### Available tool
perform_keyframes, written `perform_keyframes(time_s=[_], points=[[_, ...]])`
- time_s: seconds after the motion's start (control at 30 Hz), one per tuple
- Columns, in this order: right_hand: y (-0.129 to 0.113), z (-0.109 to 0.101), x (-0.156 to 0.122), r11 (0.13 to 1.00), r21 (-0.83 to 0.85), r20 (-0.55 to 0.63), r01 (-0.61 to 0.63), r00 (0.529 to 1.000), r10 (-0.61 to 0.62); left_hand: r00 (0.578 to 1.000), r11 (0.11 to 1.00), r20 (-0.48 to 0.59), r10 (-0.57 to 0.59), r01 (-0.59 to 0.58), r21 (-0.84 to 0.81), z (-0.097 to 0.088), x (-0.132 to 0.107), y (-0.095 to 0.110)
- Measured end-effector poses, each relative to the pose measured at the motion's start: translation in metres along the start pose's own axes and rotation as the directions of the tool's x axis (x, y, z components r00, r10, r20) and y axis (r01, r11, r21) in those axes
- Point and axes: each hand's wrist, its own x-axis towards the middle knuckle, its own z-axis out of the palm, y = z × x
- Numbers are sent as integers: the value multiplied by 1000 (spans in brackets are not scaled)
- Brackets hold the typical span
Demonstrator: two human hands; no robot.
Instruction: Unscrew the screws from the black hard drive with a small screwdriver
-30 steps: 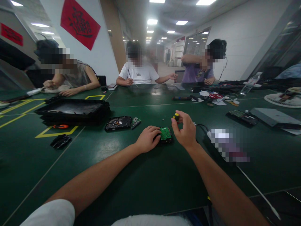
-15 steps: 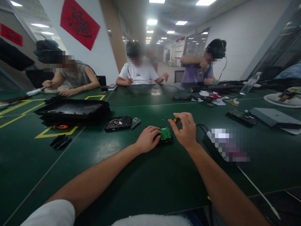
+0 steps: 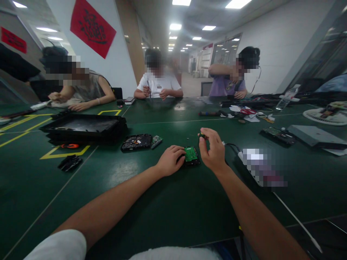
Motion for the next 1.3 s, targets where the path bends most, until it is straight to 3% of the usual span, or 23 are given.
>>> perform_keyframes(time_s=[1.3], points=[[-1,-1,3,998,-33,7,-59,998,59,1000,1000,1,11,-11,8,2,0,-3]])
